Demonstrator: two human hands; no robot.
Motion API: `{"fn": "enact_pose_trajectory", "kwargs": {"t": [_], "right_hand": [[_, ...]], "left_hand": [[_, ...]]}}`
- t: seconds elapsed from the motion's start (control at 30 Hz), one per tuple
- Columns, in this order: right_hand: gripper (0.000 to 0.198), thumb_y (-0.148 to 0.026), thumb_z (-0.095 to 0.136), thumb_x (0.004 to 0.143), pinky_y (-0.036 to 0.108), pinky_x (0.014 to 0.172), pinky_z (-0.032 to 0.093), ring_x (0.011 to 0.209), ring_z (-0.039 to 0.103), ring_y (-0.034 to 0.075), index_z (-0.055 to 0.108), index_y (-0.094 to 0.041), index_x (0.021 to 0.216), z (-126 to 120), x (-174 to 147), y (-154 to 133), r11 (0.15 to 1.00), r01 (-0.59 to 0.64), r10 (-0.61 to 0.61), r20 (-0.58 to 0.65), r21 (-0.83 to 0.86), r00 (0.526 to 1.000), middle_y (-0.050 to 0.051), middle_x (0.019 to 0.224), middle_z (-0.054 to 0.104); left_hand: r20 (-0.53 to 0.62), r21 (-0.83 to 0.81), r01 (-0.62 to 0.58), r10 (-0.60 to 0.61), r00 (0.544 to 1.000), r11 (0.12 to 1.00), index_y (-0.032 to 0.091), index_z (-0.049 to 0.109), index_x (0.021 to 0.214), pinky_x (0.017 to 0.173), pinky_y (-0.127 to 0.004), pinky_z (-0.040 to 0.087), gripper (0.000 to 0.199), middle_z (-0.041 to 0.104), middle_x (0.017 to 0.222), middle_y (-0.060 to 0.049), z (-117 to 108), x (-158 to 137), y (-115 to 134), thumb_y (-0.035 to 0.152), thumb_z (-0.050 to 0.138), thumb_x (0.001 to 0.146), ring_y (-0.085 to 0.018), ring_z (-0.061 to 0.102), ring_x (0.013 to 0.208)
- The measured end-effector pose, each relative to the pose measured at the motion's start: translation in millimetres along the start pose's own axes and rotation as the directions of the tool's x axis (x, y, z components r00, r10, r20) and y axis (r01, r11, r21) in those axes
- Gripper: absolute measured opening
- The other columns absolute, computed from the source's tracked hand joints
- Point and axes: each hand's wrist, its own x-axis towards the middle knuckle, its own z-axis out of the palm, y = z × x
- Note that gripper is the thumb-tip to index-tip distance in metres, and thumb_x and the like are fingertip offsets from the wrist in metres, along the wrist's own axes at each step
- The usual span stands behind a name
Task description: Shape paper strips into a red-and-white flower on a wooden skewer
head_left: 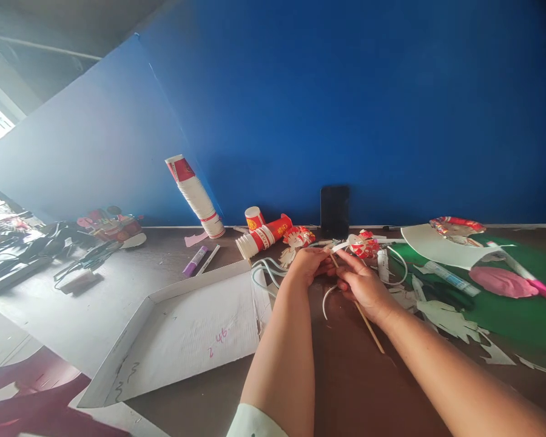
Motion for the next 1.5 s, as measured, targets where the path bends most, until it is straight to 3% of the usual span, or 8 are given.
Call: {"fn": "enact_pose_trajectory", "kwargs": {"t": [0.2,0.57,0.93,1.23,1.5], "right_hand": [[0.066,-0.023,0.057,0.071,0.023,0.039,0.025,0.049,0.042,0.011,0.047,-0.028,0.136,-0.3,1.5,2.2,0.998,0.021,-0.022,-0.015,-0.063,1.0,0.006,0.083,0.066],[0.067,-0.027,0.059,0.071,0.025,0.039,0.027,0.047,0.043,0.012,0.045,-0.026,0.137,-0.1,1.8,1.8,0.999,0.037,-0.038,-0.021,-0.039,0.999,0.005,0.088,0.069],[0.054,-0.026,0.056,0.072,0.022,0.039,0.026,0.046,0.043,0.01,0.055,-0.025,0.126,0.7,1.6,-0.8,0.994,0.056,-0.057,-0.002,-0.096,0.998,0.004,0.09,0.069],[0.061,-0.023,0.057,0.072,0.024,0.039,0.03,0.045,0.044,0.011,0.049,-0.026,0.133,2.0,1.8,-0.4,0.99,0.077,-0.082,-0.038,-0.119,0.996,0.005,0.085,0.069],[0.057,-0.022,0.054,0.076,0.026,0.039,0.032,0.043,0.046,0.012,0.049,-0.023,0.133,0.9,4.9,3.5,0.972,0.13,-0.136,-0.014,-0.198,0.991,0.004,0.084,0.069]], "left_hand": [[0.025,0.095,-0.016,0.013,1.0,0.995,0.009,0.063,0.068,0.057,-0.022,0.047,0.016,0.06,0.063,-0.004,-0.6,0.5,-0.3,0.019,0.064,0.08,-0.006,0.051,0.048],[-0.097,0.091,0.008,0.001,0.995,0.996,0.012,0.06,0.062,0.055,-0.021,0.046,0.023,0.056,0.057,0.0,0.9,1.7,0.2,0.026,0.076,0.07,-0.006,0.049,0.051],[-0.047,0.039,-0.014,0.015,0.999,0.999,0.009,0.065,0.065,0.055,-0.021,0.043,0.016,0.058,0.059,-0.001,-0.2,-0.9,-0.8,0.021,0.074,0.071,-0.004,0.047,0.047],[-0.044,-0.001,0.01,-0.01,0.999,1.0,0.009,0.065,0.067,0.053,-0.021,0.043,0.013,0.058,0.058,-0.002,-0.3,0.5,0.3,0.017,0.075,0.069,-0.006,0.049,0.048],[-0.102,0.078,-0.019,0.027,0.994,0.997,0.011,0.06,0.062,0.051,-0.021,0.04,0.012,0.054,0.053,0.001,2.8,-2.4,2.7,0.013,0.066,0.072,-0.006,0.047,0.045]]}}
